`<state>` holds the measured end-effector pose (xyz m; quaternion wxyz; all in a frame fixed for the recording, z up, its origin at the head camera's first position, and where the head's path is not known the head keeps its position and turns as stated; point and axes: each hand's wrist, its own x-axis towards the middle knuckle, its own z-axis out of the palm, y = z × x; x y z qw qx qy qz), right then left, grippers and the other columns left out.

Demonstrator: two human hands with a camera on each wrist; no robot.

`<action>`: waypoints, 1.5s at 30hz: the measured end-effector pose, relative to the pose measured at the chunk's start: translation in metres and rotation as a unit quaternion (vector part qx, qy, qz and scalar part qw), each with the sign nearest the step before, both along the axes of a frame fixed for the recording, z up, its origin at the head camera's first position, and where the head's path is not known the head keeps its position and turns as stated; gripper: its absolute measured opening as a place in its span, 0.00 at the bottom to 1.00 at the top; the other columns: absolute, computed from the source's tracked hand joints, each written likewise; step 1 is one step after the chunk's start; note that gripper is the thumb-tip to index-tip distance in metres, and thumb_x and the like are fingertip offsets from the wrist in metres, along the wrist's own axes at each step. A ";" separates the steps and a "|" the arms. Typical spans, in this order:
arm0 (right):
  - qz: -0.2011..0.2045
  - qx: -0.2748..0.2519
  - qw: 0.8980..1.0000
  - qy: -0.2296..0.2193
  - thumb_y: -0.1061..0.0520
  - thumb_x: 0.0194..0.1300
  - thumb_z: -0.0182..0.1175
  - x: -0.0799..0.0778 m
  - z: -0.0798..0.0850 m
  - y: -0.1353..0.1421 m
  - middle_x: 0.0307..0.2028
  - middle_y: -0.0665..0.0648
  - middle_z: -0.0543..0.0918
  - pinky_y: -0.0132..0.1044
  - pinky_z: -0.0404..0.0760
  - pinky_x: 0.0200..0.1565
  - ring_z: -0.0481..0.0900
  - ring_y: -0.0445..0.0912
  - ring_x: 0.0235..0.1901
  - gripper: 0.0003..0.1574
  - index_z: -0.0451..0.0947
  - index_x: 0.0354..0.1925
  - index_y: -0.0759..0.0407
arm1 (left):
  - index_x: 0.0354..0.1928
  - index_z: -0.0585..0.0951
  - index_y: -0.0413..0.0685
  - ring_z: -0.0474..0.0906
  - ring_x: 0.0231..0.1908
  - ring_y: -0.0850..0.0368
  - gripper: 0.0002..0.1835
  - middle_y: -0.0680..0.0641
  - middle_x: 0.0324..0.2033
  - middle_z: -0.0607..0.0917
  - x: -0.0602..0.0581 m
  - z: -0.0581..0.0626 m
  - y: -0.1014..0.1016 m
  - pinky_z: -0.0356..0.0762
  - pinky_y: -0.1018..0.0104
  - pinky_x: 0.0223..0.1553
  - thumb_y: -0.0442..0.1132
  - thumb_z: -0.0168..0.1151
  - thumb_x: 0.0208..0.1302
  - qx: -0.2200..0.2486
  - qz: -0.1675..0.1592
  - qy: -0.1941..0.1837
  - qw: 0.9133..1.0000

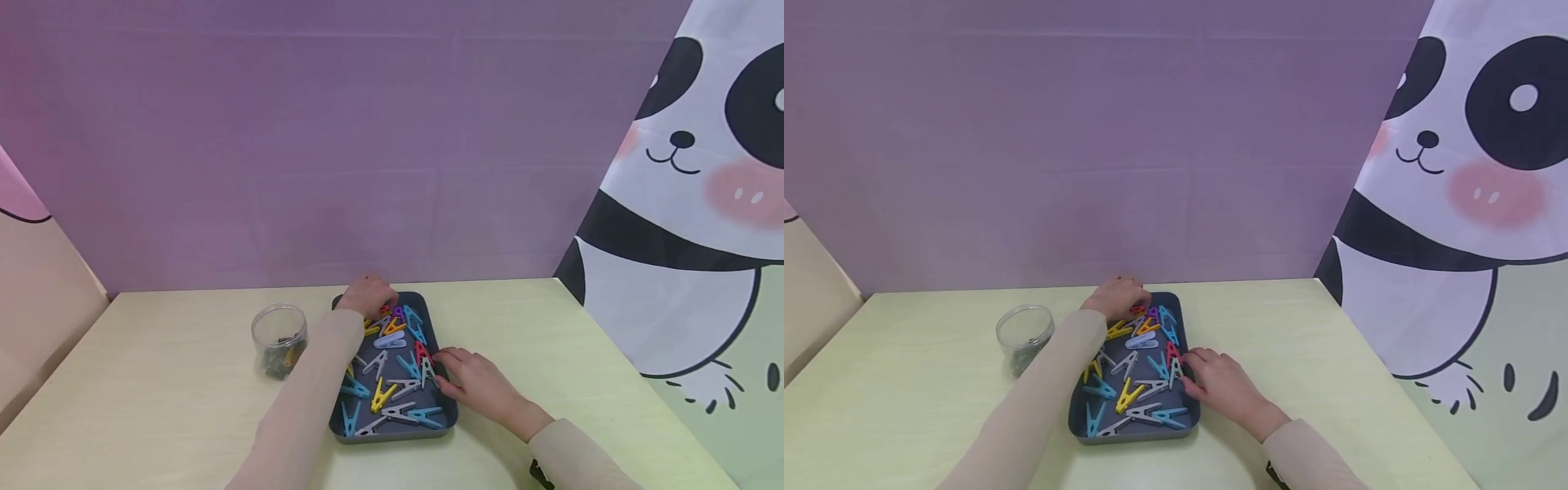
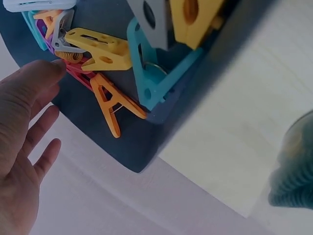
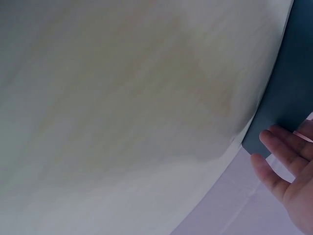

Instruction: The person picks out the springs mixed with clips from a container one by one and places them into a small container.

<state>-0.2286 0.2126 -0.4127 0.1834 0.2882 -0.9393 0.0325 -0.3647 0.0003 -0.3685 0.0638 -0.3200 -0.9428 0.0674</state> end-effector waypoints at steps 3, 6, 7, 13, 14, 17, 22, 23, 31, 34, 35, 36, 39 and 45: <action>-0.002 0.001 1.000 -0.003 0.49 0.57 0.60 0.001 0.000 0.000 0.44 0.56 0.80 0.41 0.79 0.42 0.80 0.47 0.41 0.21 0.76 0.46 0.59 | 0.45 0.81 0.64 0.73 0.46 0.57 0.15 0.57 0.41 0.82 0.000 0.000 0.002 0.64 0.58 0.59 0.41 0.65 0.54 -0.018 -0.006 0.011 1.000; -0.009 0.002 1.000 -0.010 0.48 0.58 0.59 0.002 0.001 0.001 0.45 0.55 0.80 0.41 0.79 0.43 0.80 0.47 0.41 0.21 0.76 0.47 0.59 | 0.45 0.81 0.66 0.73 0.45 0.57 0.16 0.57 0.41 0.82 0.001 0.001 0.005 0.64 0.58 0.59 0.41 0.66 0.53 -0.044 -0.014 0.018 0.999; -0.011 0.002 1.000 -0.012 0.48 0.58 0.59 0.002 0.001 0.002 0.45 0.55 0.80 0.41 0.79 0.43 0.80 0.47 0.42 0.22 0.76 0.47 0.59 | 0.46 0.81 0.66 0.73 0.46 0.57 0.16 0.57 0.41 0.82 0.001 0.002 0.006 0.64 0.59 0.59 0.42 0.66 0.53 -0.051 -0.015 0.017 0.998; -0.010 0.004 1.000 -0.009 0.48 0.58 0.59 0.003 0.000 0.002 0.45 0.56 0.80 0.41 0.79 0.44 0.79 0.47 0.43 0.22 0.76 0.47 0.59 | 0.47 0.80 0.68 0.72 0.47 0.57 0.16 0.58 0.43 0.82 -0.002 -0.006 0.009 0.64 0.59 0.59 0.41 0.63 0.56 -0.081 -0.009 0.020 0.996; -0.008 0.003 1.000 -0.008 0.48 0.58 0.59 0.003 0.000 0.002 0.45 0.56 0.80 0.41 0.79 0.43 0.80 0.47 0.43 0.22 0.76 0.47 0.60 | 0.47 0.80 0.69 0.72 0.47 0.58 0.16 0.58 0.43 0.82 -0.003 -0.007 0.009 0.64 0.58 0.59 0.41 0.63 0.56 -0.083 -0.006 0.021 0.996; -0.006 -0.001 1.000 -0.006 0.49 0.57 0.60 0.003 0.001 0.002 0.45 0.56 0.80 0.41 0.79 0.43 0.80 0.47 0.42 0.22 0.76 0.46 0.60 | 0.46 0.80 0.68 0.73 0.46 0.58 0.16 0.58 0.41 0.82 -0.004 -0.009 0.010 0.65 0.59 0.58 0.41 0.64 0.56 -0.083 -0.004 0.021 0.996; -0.002 -0.007 1.000 -0.004 0.49 0.57 0.60 0.003 0.000 0.002 0.44 0.56 0.81 0.41 0.79 0.43 0.80 0.48 0.41 0.22 0.76 0.46 0.60 | 0.45 0.80 0.69 0.73 0.44 0.58 0.16 0.59 0.39 0.83 -0.004 -0.010 0.012 0.66 0.60 0.55 0.42 0.65 0.55 -0.085 -0.004 0.028 0.996; -0.002 -0.006 1.000 -0.006 0.49 0.57 0.60 0.003 0.000 0.002 0.44 0.56 0.81 0.41 0.79 0.43 0.80 0.48 0.41 0.22 0.76 0.46 0.60 | 0.46 0.80 0.69 0.73 0.43 0.58 0.16 0.59 0.39 0.83 -0.004 -0.011 0.012 0.66 0.60 0.55 0.42 0.65 0.55 -0.084 -0.004 0.029 0.996; -0.006 -0.004 1.000 -0.006 0.48 0.58 0.59 0.003 -0.001 0.002 0.44 0.56 0.80 0.41 0.79 0.43 0.80 0.47 0.42 0.21 0.76 0.46 0.59 | 0.46 0.80 0.68 0.73 0.45 0.58 0.15 0.59 0.42 0.83 0.000 -0.009 0.014 0.66 0.60 0.56 0.42 0.62 0.58 -0.096 0.003 0.025 0.995; -0.006 -0.003 1.000 -0.006 0.48 0.58 0.59 0.003 -0.001 0.002 0.45 0.56 0.80 0.41 0.79 0.43 0.80 0.47 0.41 0.22 0.76 0.47 0.59 | 0.47 0.80 0.68 0.73 0.46 0.58 0.15 0.59 0.43 0.83 0.000 -0.008 0.014 0.65 0.59 0.58 0.42 0.63 0.57 -0.100 0.007 0.020 0.995; -0.006 -0.002 1.000 -0.006 0.48 0.58 0.59 0.003 -0.001 0.002 0.45 0.56 0.80 0.41 0.79 0.43 0.80 0.47 0.41 0.22 0.76 0.46 0.59 | 0.46 0.80 0.68 0.73 0.47 0.58 0.15 0.59 0.43 0.83 0.000 -0.008 0.014 0.65 0.59 0.58 0.42 0.63 0.57 -0.100 0.007 0.019 0.995; -0.006 -0.001 1.000 -0.007 0.48 0.58 0.59 0.003 -0.001 0.002 0.45 0.56 0.80 0.41 0.79 0.42 0.80 0.47 0.41 0.22 0.76 0.46 0.59 | 0.46 0.80 0.67 0.73 0.46 0.58 0.15 0.59 0.42 0.83 0.000 -0.008 0.014 0.65 0.59 0.58 0.42 0.63 0.57 -0.097 0.007 0.019 0.995; -0.005 -0.001 1.000 -0.006 0.48 0.58 0.59 0.003 -0.001 0.002 0.45 0.56 0.80 0.41 0.79 0.43 0.80 0.47 0.41 0.21 0.76 0.46 0.59 | 0.44 0.81 0.66 0.73 0.45 0.58 0.13 0.58 0.41 0.84 -0.001 -0.010 0.014 0.65 0.60 0.57 0.42 0.64 0.56 -0.089 0.006 0.022 0.996; 0.001 -0.001 1.000 -0.003 0.49 0.58 0.59 0.002 0.001 0.002 0.44 0.56 0.81 0.41 0.79 0.43 0.80 0.47 0.41 0.21 0.76 0.46 0.60 | 0.40 0.81 0.65 0.72 0.44 0.58 0.10 0.58 0.39 0.83 -0.003 -0.013 0.014 0.66 0.61 0.55 0.42 0.64 0.56 -0.089 0.014 0.026 0.996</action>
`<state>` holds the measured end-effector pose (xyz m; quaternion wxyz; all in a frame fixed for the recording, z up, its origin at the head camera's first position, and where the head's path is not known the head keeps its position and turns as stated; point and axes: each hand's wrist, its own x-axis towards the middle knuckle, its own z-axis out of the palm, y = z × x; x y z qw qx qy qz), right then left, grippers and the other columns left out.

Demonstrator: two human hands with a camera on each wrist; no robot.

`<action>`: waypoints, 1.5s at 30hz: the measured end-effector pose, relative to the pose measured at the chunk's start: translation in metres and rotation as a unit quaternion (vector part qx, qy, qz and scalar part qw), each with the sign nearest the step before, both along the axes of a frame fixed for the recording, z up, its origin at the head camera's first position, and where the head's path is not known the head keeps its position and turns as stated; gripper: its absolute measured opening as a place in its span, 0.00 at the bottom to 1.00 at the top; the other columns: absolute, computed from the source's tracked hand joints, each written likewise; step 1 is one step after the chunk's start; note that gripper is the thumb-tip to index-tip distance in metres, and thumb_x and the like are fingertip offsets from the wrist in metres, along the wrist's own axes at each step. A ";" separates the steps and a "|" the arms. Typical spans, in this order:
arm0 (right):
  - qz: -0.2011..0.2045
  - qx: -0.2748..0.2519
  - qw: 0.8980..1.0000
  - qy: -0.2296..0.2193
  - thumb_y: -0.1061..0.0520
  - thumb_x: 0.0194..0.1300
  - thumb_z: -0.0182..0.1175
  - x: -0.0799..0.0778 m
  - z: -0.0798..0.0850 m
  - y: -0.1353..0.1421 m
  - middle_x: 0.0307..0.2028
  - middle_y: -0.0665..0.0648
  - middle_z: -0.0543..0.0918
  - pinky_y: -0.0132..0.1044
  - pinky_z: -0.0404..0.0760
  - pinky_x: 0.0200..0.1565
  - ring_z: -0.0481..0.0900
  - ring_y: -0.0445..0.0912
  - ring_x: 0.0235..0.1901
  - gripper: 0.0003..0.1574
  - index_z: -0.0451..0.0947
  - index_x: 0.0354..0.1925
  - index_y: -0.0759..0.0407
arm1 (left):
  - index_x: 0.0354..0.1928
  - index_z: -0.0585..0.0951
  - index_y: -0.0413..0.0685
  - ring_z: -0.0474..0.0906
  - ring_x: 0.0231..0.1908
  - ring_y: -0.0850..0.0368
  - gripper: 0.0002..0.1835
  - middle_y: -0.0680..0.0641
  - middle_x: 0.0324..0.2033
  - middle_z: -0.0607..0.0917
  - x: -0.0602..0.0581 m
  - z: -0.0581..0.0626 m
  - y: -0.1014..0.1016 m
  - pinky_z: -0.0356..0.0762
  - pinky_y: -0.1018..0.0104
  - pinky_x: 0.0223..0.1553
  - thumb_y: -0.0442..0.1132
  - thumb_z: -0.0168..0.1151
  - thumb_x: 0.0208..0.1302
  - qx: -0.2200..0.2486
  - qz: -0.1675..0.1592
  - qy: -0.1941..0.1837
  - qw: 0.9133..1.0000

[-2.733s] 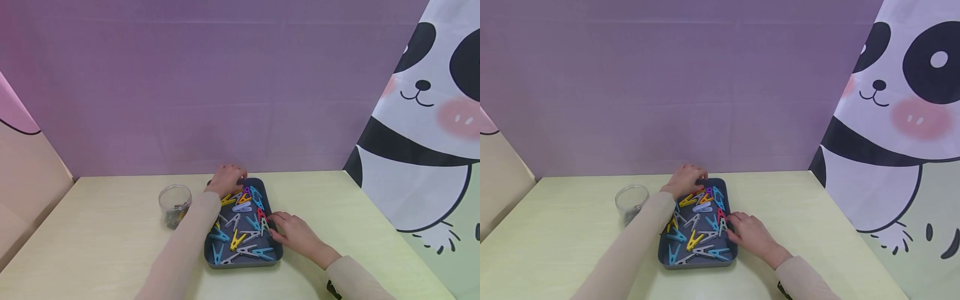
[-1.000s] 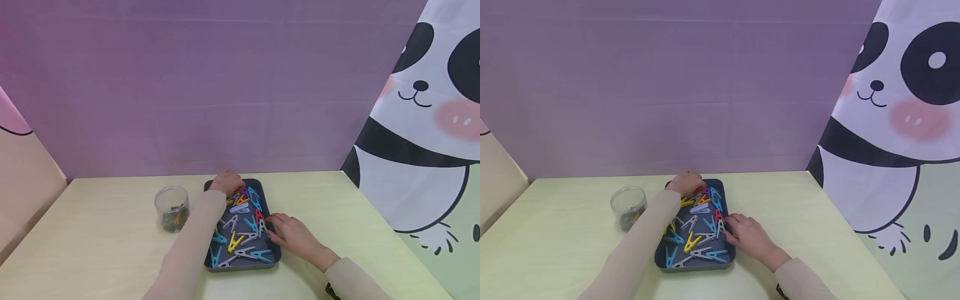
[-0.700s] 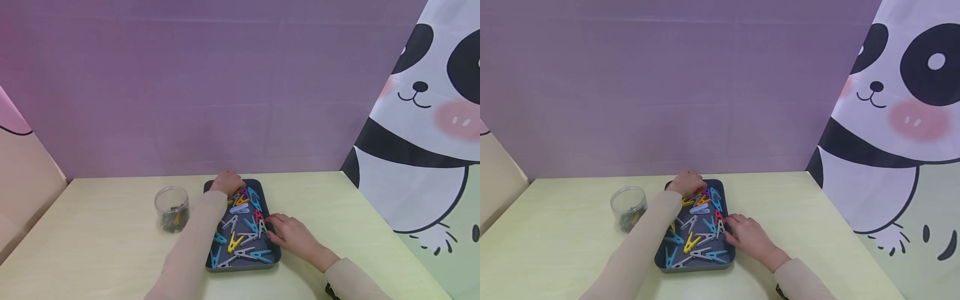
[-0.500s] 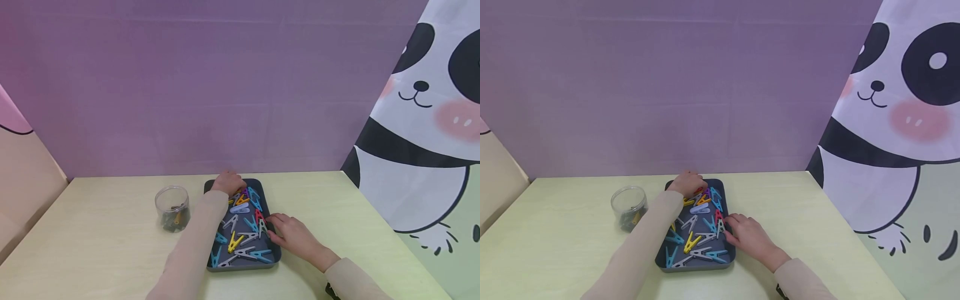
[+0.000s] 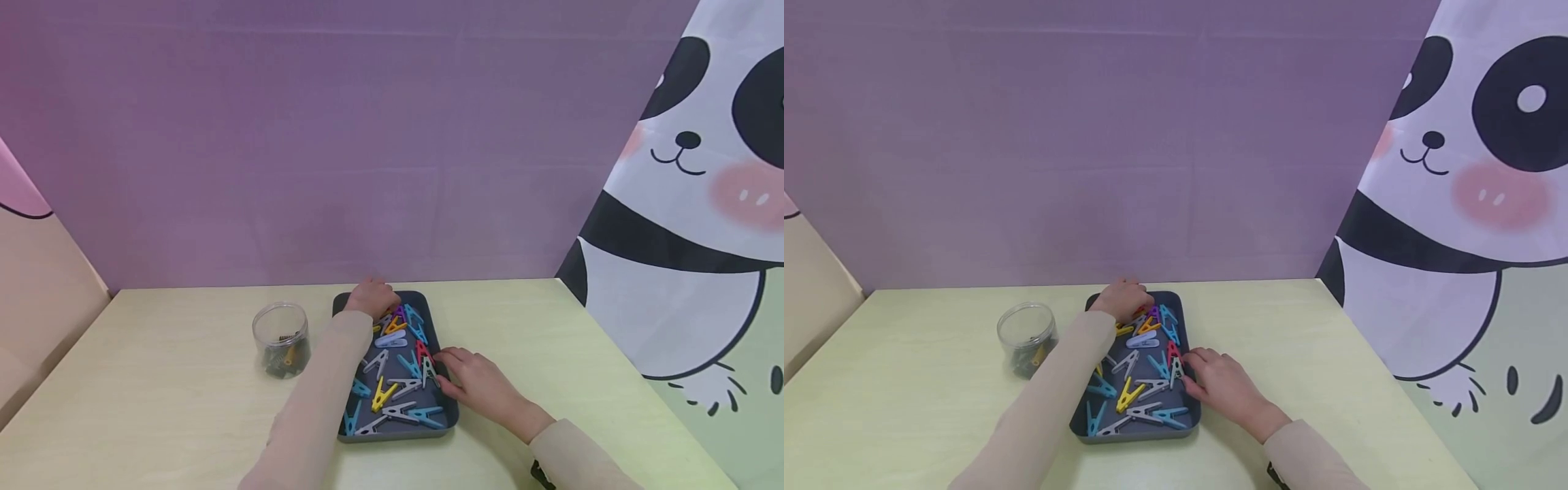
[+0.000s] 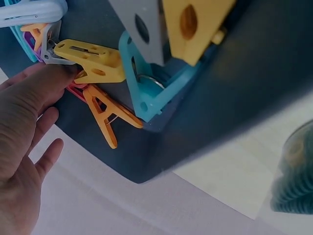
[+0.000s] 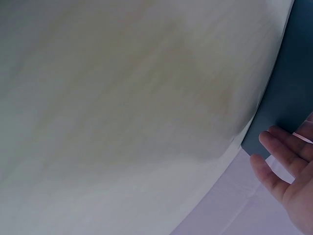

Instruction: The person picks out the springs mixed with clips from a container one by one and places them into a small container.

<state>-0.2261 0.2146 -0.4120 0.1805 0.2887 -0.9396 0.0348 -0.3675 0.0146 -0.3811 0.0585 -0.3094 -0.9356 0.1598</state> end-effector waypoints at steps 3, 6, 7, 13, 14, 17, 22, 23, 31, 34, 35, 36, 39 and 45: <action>-0.002 0.002 1.000 -0.004 0.49 0.58 0.59 -0.001 0.000 0.000 0.44 0.56 0.81 0.41 0.79 0.43 0.80 0.47 0.41 0.21 0.76 0.46 0.60 | 0.39 0.81 0.64 0.72 0.44 0.58 0.09 0.58 0.39 0.83 0.002 0.002 0.000 0.66 0.61 0.55 0.42 0.64 0.56 -0.003 0.004 -0.004 1.000; -0.004 0.004 1.000 -0.006 0.48 0.58 0.59 -0.002 -0.001 -0.001 0.44 0.56 0.81 0.41 0.79 0.43 0.80 0.47 0.41 0.21 0.76 0.46 0.60 | 0.39 0.80 0.64 0.72 0.43 0.58 0.09 0.58 0.39 0.83 0.003 0.004 -0.002 0.66 0.61 0.55 0.43 0.65 0.55 -0.004 0.002 -0.006 1.000; -0.004 0.004 1.000 -0.007 0.48 0.58 0.59 -0.002 -0.001 -0.001 0.44 0.56 0.81 0.41 0.79 0.43 0.80 0.47 0.41 0.21 0.76 0.46 0.60 | 0.39 0.80 0.64 0.72 0.43 0.58 0.10 0.58 0.39 0.83 0.003 0.005 -0.003 0.66 0.61 0.55 0.43 0.65 0.54 -0.005 0.001 -0.006 1.000; -0.007 0.004 1.000 -0.011 0.48 0.58 0.59 -0.002 -0.001 -0.002 0.45 0.56 0.80 0.41 0.79 0.44 0.80 0.48 0.43 0.22 0.76 0.47 0.59 | 0.42 0.80 0.65 0.74 0.44 0.58 0.14 0.58 0.38 0.83 0.008 0.012 -0.009 0.67 0.60 0.56 0.42 0.67 0.52 -0.003 -0.003 0.002 1.000; -0.008 0.004 1.000 -0.011 0.48 0.58 0.59 -0.002 0.000 -0.002 0.45 0.56 0.80 0.42 0.79 0.44 0.80 0.48 0.43 0.22 0.76 0.47 0.59 | 0.42 0.80 0.65 0.74 0.43 0.58 0.15 0.58 0.37 0.83 0.008 0.012 -0.010 0.67 0.60 0.56 0.42 0.68 0.51 0.001 -0.005 0.002 1.000; -0.009 0.005 1.000 -0.011 0.48 0.58 0.59 -0.002 0.000 -0.002 0.45 0.56 0.80 0.42 0.79 0.44 0.80 0.48 0.43 0.22 0.76 0.47 0.59 | 0.42 0.81 0.64 0.74 0.43 0.58 0.15 0.57 0.37 0.83 0.009 0.013 -0.013 0.67 0.60 0.56 0.42 0.69 0.50 0.010 -0.006 -0.003 1.000; -0.009 0.007 1.000 -0.010 0.48 0.57 0.60 -0.003 0.001 -0.001 0.44 0.56 0.80 0.41 0.79 0.43 0.80 0.47 0.42 0.22 0.76 0.46 0.59 | 0.44 0.80 0.63 0.73 0.43 0.57 0.17 0.56 0.37 0.82 0.005 0.013 -0.017 0.66 0.60 0.56 0.44 0.69 0.49 0.029 -0.016 -0.010 0.999; -0.010 0.009 1.000 -0.010 0.48 0.57 0.60 -0.003 0.000 -0.001 0.44 0.55 0.80 0.41 0.79 0.43 0.80 0.47 0.42 0.22 0.76 0.46 0.59 | 0.44 0.80 0.63 0.72 0.42 0.57 0.17 0.56 0.37 0.81 0.004 0.012 -0.018 0.66 0.60 0.56 0.44 0.69 0.49 0.033 -0.019 -0.011 0.999; -0.009 0.010 1.000 -0.006 0.48 0.57 0.60 -0.005 -0.001 0.001 0.44 0.56 0.81 0.41 0.79 0.43 0.80 0.47 0.41 0.22 0.76 0.46 0.60 | 0.43 0.80 0.60 0.72 0.42 0.57 0.15 0.57 0.37 0.81 0.000 0.013 -0.022 0.65 0.58 0.58 0.45 0.68 0.50 0.065 -0.030 -0.020 0.997; -0.007 0.006 1.000 -0.007 0.48 0.57 0.60 -0.006 -0.001 0.002 0.44 0.56 0.81 0.42 0.79 0.43 0.80 0.48 0.41 0.22 0.77 0.46 0.60 | 0.43 0.79 0.60 0.71 0.42 0.57 0.15 0.57 0.38 0.81 0.001 0.015 -0.024 0.65 0.58 0.58 0.47 0.68 0.51 0.076 -0.033 -0.022 0.996; -0.007 0.005 1.000 -0.007 0.48 0.57 0.60 -0.007 -0.001 0.003 0.44 0.56 0.81 0.42 0.79 0.43 0.80 0.48 0.41 0.22 0.77 0.46 0.60 | 0.42 0.79 0.59 0.71 0.42 0.57 0.15 0.57 0.37 0.81 0.001 0.015 -0.024 0.65 0.58 0.58 0.47 0.67 0.51 0.079 -0.035 -0.024 0.996; -0.007 0.004 1.000 -0.007 0.48 0.57 0.60 -0.007 -0.002 0.003 0.44 0.56 0.81 0.42 0.79 0.43 0.80 0.48 0.41 0.22 0.77 0.46 0.60 | 0.42 0.79 0.59 0.71 0.42 0.57 0.15 0.57 0.37 0.81 0.001 0.016 -0.024 0.65 0.58 0.58 0.47 0.67 0.51 0.084 -0.038 -0.025 0.995; -0.007 0.004 1.000 -0.005 0.48 0.57 0.60 -0.008 -0.002 0.005 0.44 0.56 0.81 0.42 0.79 0.43 0.80 0.48 0.41 0.22 0.77 0.46 0.60 | 0.40 0.79 0.59 0.71 0.41 0.57 0.14 0.58 0.36 0.81 0.003 0.019 -0.025 0.64 0.57 0.58 0.48 0.67 0.51 0.097 -0.047 -0.032 0.994; -0.003 0.004 1.000 0.002 0.48 0.57 0.60 -0.010 -0.003 0.006 0.44 0.56 0.81 0.42 0.79 0.42 0.80 0.48 0.41 0.22 0.77 0.46 0.60 | 0.36 0.79 0.60 0.70 0.41 0.58 0.12 0.59 0.36 0.80 0.008 0.029 -0.026 0.64 0.56 0.57 0.49 0.68 0.50 0.108 -0.058 -0.052 0.991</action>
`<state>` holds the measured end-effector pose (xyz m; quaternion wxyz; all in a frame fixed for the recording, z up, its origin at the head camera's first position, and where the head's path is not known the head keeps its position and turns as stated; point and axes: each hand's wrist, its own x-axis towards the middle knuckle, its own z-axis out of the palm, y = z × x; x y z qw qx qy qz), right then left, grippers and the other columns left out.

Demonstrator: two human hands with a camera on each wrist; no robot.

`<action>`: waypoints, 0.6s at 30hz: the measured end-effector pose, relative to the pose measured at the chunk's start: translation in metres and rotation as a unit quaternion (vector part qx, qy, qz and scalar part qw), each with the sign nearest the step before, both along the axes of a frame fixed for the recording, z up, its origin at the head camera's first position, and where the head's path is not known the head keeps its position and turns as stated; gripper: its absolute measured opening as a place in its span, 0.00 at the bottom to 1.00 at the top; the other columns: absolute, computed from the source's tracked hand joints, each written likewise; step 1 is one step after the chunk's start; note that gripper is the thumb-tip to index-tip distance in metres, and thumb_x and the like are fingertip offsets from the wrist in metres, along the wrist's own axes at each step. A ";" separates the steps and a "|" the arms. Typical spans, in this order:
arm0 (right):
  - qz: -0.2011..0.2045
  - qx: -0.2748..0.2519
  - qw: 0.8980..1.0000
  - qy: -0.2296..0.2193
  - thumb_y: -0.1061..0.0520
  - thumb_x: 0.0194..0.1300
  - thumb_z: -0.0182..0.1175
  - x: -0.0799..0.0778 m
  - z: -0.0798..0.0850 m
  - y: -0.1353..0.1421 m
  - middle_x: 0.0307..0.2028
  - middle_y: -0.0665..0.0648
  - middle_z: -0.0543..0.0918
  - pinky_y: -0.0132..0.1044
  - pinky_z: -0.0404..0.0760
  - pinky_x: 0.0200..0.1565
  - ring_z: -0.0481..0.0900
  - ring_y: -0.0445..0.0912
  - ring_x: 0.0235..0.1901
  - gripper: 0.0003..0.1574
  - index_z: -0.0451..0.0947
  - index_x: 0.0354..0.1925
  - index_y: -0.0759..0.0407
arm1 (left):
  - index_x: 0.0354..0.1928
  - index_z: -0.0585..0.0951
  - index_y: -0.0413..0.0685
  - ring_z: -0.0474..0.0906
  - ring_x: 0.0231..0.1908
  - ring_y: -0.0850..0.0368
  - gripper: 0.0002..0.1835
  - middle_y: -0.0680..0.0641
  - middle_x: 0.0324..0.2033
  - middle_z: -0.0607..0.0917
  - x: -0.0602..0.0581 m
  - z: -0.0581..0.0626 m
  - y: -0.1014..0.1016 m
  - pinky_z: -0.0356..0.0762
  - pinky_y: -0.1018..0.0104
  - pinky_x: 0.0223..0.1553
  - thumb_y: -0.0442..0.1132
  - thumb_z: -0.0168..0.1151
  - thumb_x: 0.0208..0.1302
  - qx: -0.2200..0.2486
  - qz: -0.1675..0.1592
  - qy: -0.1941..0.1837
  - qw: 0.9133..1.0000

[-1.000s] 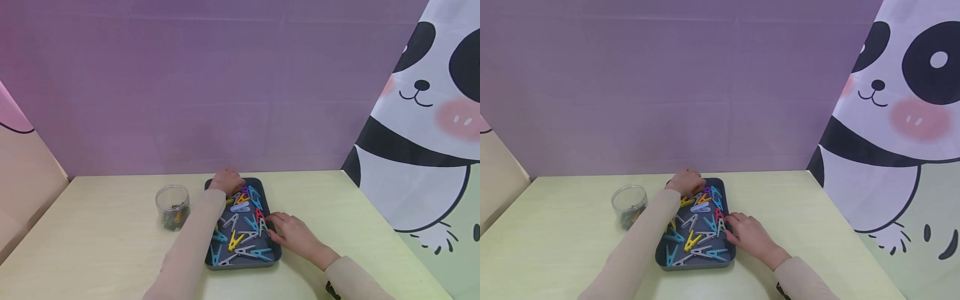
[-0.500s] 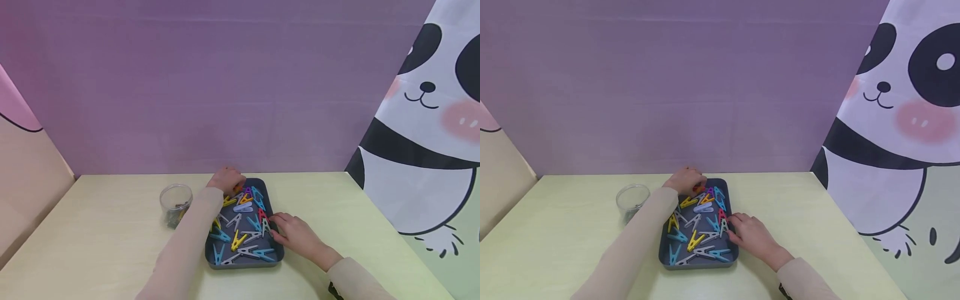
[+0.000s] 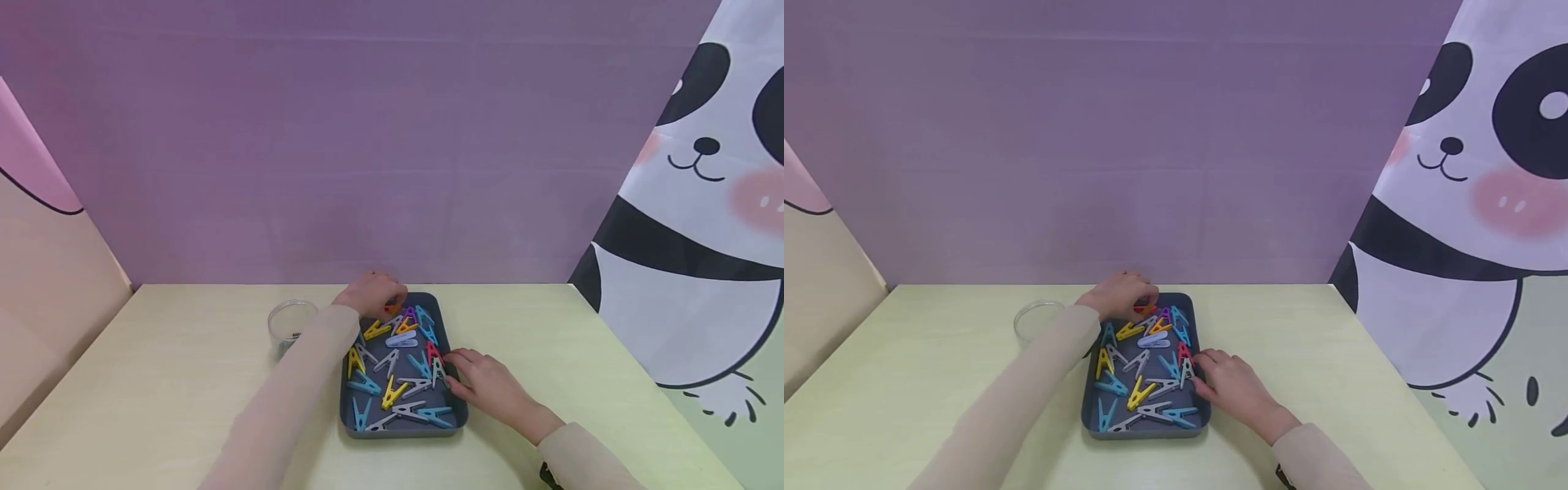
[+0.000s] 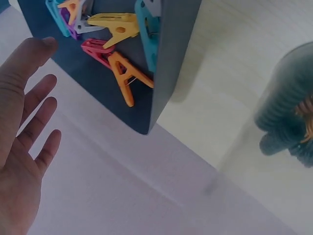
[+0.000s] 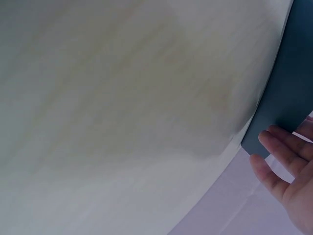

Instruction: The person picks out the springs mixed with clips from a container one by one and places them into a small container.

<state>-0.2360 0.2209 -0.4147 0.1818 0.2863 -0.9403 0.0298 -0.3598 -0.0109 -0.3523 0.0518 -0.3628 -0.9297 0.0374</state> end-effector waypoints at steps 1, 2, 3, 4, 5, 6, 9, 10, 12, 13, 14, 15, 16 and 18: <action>-0.001 -0.001 1.000 0.000 0.48 0.57 0.60 0.000 0.000 0.000 0.44 0.56 0.81 0.42 0.79 0.42 0.80 0.48 0.40 0.22 0.77 0.46 0.60 | 0.36 0.79 0.60 0.70 0.41 0.58 0.12 0.59 0.37 0.80 0.001 0.002 0.000 0.64 0.56 0.57 0.50 0.68 0.50 0.000 -0.001 -0.002 1.000; -0.001 -0.001 1.000 0.000 0.48 0.57 0.60 0.000 0.000 0.000 0.44 0.56 0.81 0.42 0.79 0.42 0.80 0.48 0.40 0.22 0.77 0.46 0.60 | 0.36 0.79 0.60 0.70 0.41 0.58 0.12 0.59 0.37 0.80 0.002 0.003 0.000 0.64 0.56 0.57 0.50 0.68 0.50 0.001 -0.002 -0.004 1.000; -0.003 -0.001 1.000 -0.001 0.48 0.57 0.60 0.000 0.000 0.000 0.44 0.56 0.81 0.42 0.79 0.42 0.80 0.48 0.40 0.22 0.77 0.46 0.60 | 0.37 0.79 0.59 0.70 0.41 0.58 0.12 0.59 0.37 0.80 0.002 0.004 0.000 0.64 0.56 0.57 0.50 0.68 0.50 0.002 -0.003 -0.005 1.000; -0.004 -0.002 1.000 -0.002 0.48 0.57 0.60 0.000 0.001 0.000 0.44 0.56 0.81 0.42 0.79 0.42 0.80 0.48 0.40 0.22 0.77 0.46 0.60 | 0.37 0.79 0.59 0.70 0.41 0.58 0.13 0.58 0.37 0.80 0.003 0.005 0.000 0.64 0.56 0.56 0.50 0.68 0.50 0.003 -0.005 -0.006 1.000; -0.005 -0.001 1.000 -0.003 0.48 0.57 0.60 0.000 0.001 0.000 0.44 0.56 0.81 0.42 0.79 0.43 0.80 0.48 0.40 0.22 0.77 0.46 0.60 | 0.37 0.79 0.59 0.70 0.41 0.58 0.13 0.58 0.37 0.80 0.004 0.007 -0.001 0.64 0.57 0.56 0.50 0.68 0.50 0.003 -0.006 -0.007 1.000; -0.005 -0.002 1.000 -0.004 0.48 0.57 0.60 0.000 0.001 0.000 0.44 0.56 0.81 0.42 0.79 0.43 0.80 0.48 0.41 0.22 0.77 0.46 0.60 | 0.37 0.79 0.59 0.70 0.40 0.58 0.13 0.58 0.37 0.81 0.006 0.008 -0.001 0.65 0.57 0.55 0.50 0.68 0.50 0.004 -0.009 -0.007 1.000; -0.008 -0.002 1.000 -0.008 0.48 0.57 0.60 0.000 0.001 0.000 0.44 0.56 0.81 0.43 0.79 0.43 0.80 0.48 0.41 0.22 0.77 0.46 0.60 | 0.37 0.79 0.60 0.69 0.41 0.57 0.12 0.57 0.38 0.81 0.011 0.011 -0.003 0.64 0.57 0.55 0.50 0.68 0.50 0.005 -0.013 -0.009 1.000; -0.009 -0.003 1.000 -0.009 0.48 0.57 0.60 0.000 0.001 -0.001 0.44 0.56 0.81 0.43 0.79 0.43 0.80 0.48 0.41 0.22 0.77 0.46 0.60 | 0.37 0.79 0.61 0.69 0.42 0.57 0.12 0.56 0.39 0.81 0.013 0.012 -0.004 0.64 0.56 0.56 0.50 0.68 0.49 0.004 -0.014 -0.010 1.000; -0.009 -0.004 1.000 -0.011 0.48 0.57 0.60 0.000 0.001 -0.001 0.44 0.56 0.81 0.43 0.79 0.43 0.80 0.48 0.41 0.22 0.77 0.46 0.60 | 0.37 0.79 0.62 0.68 0.43 0.56 0.13 0.56 0.39 0.80 0.017 0.014 -0.006 0.64 0.57 0.57 0.50 0.68 0.49 -0.002 -0.019 -0.009 1.000; -0.009 -0.004 1.000 -0.011 0.48 0.57 0.60 0.000 0.001 -0.001 0.44 0.56 0.81 0.42 0.79 0.43 0.80 0.48 0.41 0.22 0.77 0.46 0.60 | 0.37 0.79 0.62 0.67 0.43 0.56 0.13 0.56 0.38 0.80 0.019 0.015 -0.007 0.64 0.57 0.57 0.50 0.68 0.49 -0.006 -0.022 -0.009 1.000; -0.008 -0.005 1.000 -0.011 0.48 0.57 0.60 0.000 0.001 -0.001 0.44 0.56 0.81 0.42 0.79 0.43 0.80 0.48 0.41 0.22 0.77 0.46 0.60 | 0.38 0.79 0.61 0.68 0.42 0.57 0.14 0.56 0.38 0.80 0.021 0.015 -0.008 0.63 0.57 0.57 0.51 0.68 0.49 -0.008 -0.026 -0.009 1.000; -0.008 -0.005 1.000 -0.012 0.48 0.57 0.60 0.000 0.001 -0.001 0.44 0.56 0.81 0.42 0.79 0.43 0.80 0.48 0.41 0.22 0.77 0.46 0.60 | 0.38 0.79 0.61 0.68 0.42 0.57 0.14 0.57 0.37 0.80 0.023 0.016 -0.010 0.63 0.57 0.57 0.51 0.68 0.49 -0.010 -0.030 -0.009 0.999; -0.009 -0.005 1.000 -0.012 0.48 0.57 0.60 0.000 0.000 -0.001 0.44 0.56 0.81 0.42 0.79 0.43 0.80 0.48 0.41 0.22 0.77 0.46 0.60 | 0.39 0.79 0.61 0.68 0.42 0.57 0.15 0.57 0.37 0.80 0.024 0.017 -0.011 0.63 0.58 0.57 0.52 0.68 0.48 -0.012 -0.033 -0.008 0.999; -0.011 -0.004 1.000 -0.012 0.48 0.57 0.60 0.000 0.000 -0.001 0.44 0.56 0.81 0.42 0.79 0.43 0.80 0.48 0.41 0.22 0.77 0.46 0.60 | 0.41 0.79 0.60 0.68 0.42 0.58 0.17 0.58 0.36 0.79 0.027 0.018 -0.015 0.64 0.58 0.57 0.52 0.68 0.48 -0.014 -0.034 -0.009 0.999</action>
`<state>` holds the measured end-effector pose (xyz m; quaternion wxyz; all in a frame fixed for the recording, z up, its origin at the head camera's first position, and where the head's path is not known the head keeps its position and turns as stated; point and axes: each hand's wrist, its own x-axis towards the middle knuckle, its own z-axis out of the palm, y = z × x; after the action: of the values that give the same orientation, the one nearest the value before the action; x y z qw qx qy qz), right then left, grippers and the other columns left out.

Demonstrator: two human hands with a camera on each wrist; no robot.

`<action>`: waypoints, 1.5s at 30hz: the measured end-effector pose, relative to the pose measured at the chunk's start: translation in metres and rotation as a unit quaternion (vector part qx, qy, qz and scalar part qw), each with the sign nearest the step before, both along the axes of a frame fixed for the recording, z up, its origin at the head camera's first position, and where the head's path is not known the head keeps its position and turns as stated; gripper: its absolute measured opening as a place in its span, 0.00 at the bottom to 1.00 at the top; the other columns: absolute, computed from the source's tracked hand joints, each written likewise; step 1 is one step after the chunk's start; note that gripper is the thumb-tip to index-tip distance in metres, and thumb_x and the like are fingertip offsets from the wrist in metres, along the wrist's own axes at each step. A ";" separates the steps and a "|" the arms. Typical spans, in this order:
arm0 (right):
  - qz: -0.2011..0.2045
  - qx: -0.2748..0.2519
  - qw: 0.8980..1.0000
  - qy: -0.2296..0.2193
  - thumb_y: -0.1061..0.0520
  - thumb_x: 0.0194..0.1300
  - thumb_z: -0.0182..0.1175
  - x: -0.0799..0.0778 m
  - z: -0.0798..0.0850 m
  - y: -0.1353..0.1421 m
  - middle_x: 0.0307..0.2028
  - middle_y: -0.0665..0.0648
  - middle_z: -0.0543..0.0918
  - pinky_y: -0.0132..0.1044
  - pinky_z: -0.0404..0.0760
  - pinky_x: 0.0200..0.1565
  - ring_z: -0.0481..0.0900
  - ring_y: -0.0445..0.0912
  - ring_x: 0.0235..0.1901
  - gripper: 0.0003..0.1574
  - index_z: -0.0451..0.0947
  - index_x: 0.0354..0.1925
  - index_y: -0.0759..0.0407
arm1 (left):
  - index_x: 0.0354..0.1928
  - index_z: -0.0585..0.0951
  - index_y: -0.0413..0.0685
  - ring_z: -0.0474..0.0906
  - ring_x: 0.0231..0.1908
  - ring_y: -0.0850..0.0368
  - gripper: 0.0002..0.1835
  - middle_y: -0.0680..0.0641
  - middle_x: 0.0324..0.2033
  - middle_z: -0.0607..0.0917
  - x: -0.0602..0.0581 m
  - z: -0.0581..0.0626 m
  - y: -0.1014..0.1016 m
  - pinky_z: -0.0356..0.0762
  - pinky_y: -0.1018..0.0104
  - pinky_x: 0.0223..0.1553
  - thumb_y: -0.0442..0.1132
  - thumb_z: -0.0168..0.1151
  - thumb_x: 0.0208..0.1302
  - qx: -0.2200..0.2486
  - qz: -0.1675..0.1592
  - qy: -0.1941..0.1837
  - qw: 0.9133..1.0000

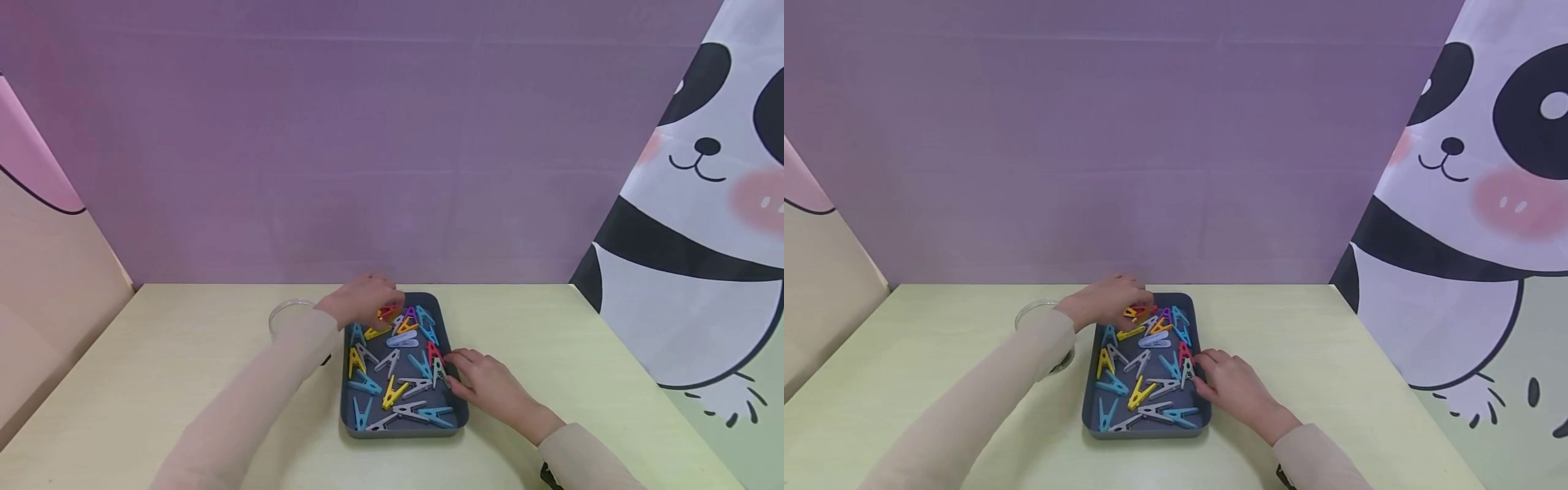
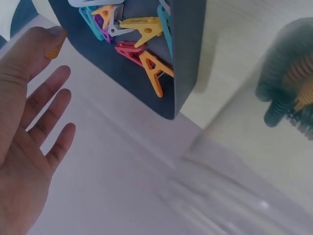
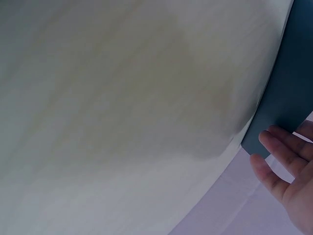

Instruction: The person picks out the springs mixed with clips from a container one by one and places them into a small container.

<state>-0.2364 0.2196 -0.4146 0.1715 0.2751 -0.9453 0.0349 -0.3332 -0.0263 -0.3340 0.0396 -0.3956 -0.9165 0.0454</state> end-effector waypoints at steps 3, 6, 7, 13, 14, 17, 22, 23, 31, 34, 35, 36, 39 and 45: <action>-0.003 0.001 1.000 -0.003 0.47 0.57 0.60 0.000 0.000 0.000 0.44 0.56 0.80 0.42 0.79 0.43 0.80 0.48 0.41 0.22 0.76 0.46 0.59 | 0.43 0.79 0.60 0.69 0.43 0.58 0.18 0.58 0.39 0.80 0.003 0.001 -0.007 0.64 0.58 0.58 0.51 0.69 0.48 0.008 0.006 -0.012 1.000; -0.007 0.002 1.000 -0.006 0.47 0.57 0.60 0.000 0.000 0.000 0.45 0.56 0.80 0.43 0.79 0.44 0.80 0.48 0.42 0.23 0.76 0.47 0.59 | 0.41 0.79 0.60 0.69 0.44 0.58 0.17 0.57 0.40 0.81 0.005 0.000 -0.015 0.64 0.57 0.58 0.50 0.69 0.48 0.017 0.014 -0.019 1.000; -0.008 0.003 1.000 -0.007 0.47 0.57 0.60 0.000 -0.001 0.000 0.45 0.56 0.80 0.43 0.79 0.44 0.80 0.48 0.42 0.23 0.76 0.47 0.59 | 0.41 0.79 0.60 0.69 0.44 0.58 0.17 0.56 0.41 0.81 0.005 -0.001 -0.018 0.64 0.57 0.58 0.50 0.69 0.49 0.022 0.017 -0.020 0.999; -0.011 0.004 1.000 -0.013 0.47 0.58 0.59 0.001 -0.001 0.001 0.45 0.56 0.80 0.43 0.79 0.44 0.80 0.49 0.42 0.23 0.76 0.47 0.59 | 0.43 0.78 0.58 0.70 0.44 0.59 0.18 0.56 0.41 0.81 0.010 -0.002 -0.034 0.64 0.57 0.58 0.51 0.68 0.49 0.045 0.037 -0.015 0.998; -0.010 0.004 1.000 -0.013 0.47 0.58 0.59 0.001 -0.001 0.001 0.45 0.57 0.80 0.43 0.79 0.44 0.80 0.49 0.42 0.23 0.76 0.47 0.59 | 0.43 0.78 0.58 0.70 0.44 0.59 0.19 0.56 0.41 0.81 0.012 -0.001 -0.036 0.64 0.57 0.58 0.52 0.68 0.49 0.047 0.038 -0.012 0.998; -0.009 0.005 1.000 -0.012 0.47 0.58 0.59 0.001 0.000 0.001 0.45 0.57 0.80 0.43 0.79 0.44 0.80 0.49 0.42 0.23 0.76 0.47 0.60 | 0.44 0.78 0.58 0.70 0.45 0.59 0.20 0.56 0.41 0.81 0.016 0.002 -0.045 0.63 0.57 0.58 0.53 0.68 0.49 0.057 0.038 -0.014 0.998; -0.006 0.006 1.000 -0.005 0.48 0.58 0.60 0.001 0.001 0.002 0.45 0.57 0.80 0.43 0.79 0.44 0.80 0.49 0.42 0.23 0.76 0.47 0.60 | 0.46 0.78 0.57 0.70 0.46 0.59 0.22 0.56 0.42 0.81 0.023 0.009 -0.059 0.62 0.56 0.59 0.52 0.68 0.48 0.078 0.035 -0.013 0.996; -0.006 0.006 1.000 -0.004 0.48 0.57 0.60 0.001 0.001 0.002 0.45 0.57 0.80 0.43 0.79 0.44 0.80 0.49 0.42 0.22 0.76 0.47 0.60 | 0.46 0.78 0.57 0.70 0.46 0.59 0.21 0.56 0.42 0.81 0.024 0.010 -0.062 0.62 0.55 0.59 0.52 0.68 0.49 0.082 0.034 -0.010 0.996; -0.009 0.002 1.000 -0.009 0.47 0.58 0.59 0.001 0.000 0.001 0.45 0.57 0.80 0.42 0.79 0.44 0.80 0.49 0.42 0.23 0.76 0.47 0.60 | 0.42 0.78 0.60 0.70 0.46 0.59 0.16 0.59 0.40 0.80 0.033 0.013 -0.088 0.63 0.53 0.57 0.49 0.68 0.49 0.108 0.046 0.021 0.993; -0.006 0.002 1.000 -0.004 0.48 0.58 0.60 0.000 0.000 0.001 0.45 0.57 0.80 0.42 0.79 0.44 0.80 0.49 0.42 0.22 0.76 0.47 0.60 | 0.41 0.78 0.59 0.71 0.46 0.58 0.16 0.58 0.40 0.80 0.037 0.014 -0.100 0.63 0.52 0.56 0.47 0.67 0.49 0.122 0.044 0.027 0.991; -0.006 0.002 1.000 -0.004 0.48 0.58 0.60 0.001 0.000 0.001 0.45 0.57 0.80 0.42 0.79 0.44 0.80 0.49 0.42 0.22 0.76 0.47 0.60 | 0.41 0.78 0.59 0.71 0.46 0.58 0.15 0.57 0.40 0.81 0.038 0.014 -0.104 0.64 0.51 0.56 0.47 0.67 0.49 0.126 0.041 0.029 0.991; -0.005 0.001 1.000 -0.005 0.48 0.58 0.60 0.001 0.000 0.001 0.45 0.57 0.80 0.42 0.79 0.44 0.80 0.49 0.42 0.22 0.76 0.47 0.60 | 0.41 0.78 0.58 0.71 0.46 0.58 0.15 0.57 0.40 0.81 0.039 0.014 -0.108 0.64 0.51 0.55 0.46 0.67 0.49 0.131 0.039 0.030 0.990; -0.007 0.000 1.000 -0.006 0.48 0.58 0.60 0.001 0.000 0.001 0.45 0.57 0.80 0.42 0.79 0.44 0.80 0.49 0.42 0.22 0.76 0.47 0.60 | 0.40 0.78 0.58 0.71 0.44 0.58 0.14 0.57 0.39 0.81 0.040 0.013 -0.119 0.64 0.51 0.53 0.46 0.66 0.49 0.145 0.044 0.032 0.988; -0.002 -0.005 1.000 0.006 0.49 0.57 0.61 0.001 -0.001 0.001 0.44 0.57 0.80 0.43 0.79 0.43 0.80 0.49 0.41 0.22 0.76 0.46 0.60 | 0.39 0.77 0.58 0.71 0.42 0.58 0.13 0.59 0.37 0.80 0.041 0.008 -0.135 0.65 0.52 0.53 0.45 0.66 0.49 0.153 0.065 0.039 0.985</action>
<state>-0.2352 0.2207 -0.4155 0.1782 0.2725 -0.9448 0.0379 -0.2920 -0.1615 -0.3256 0.1324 -0.3220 -0.9343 -0.0772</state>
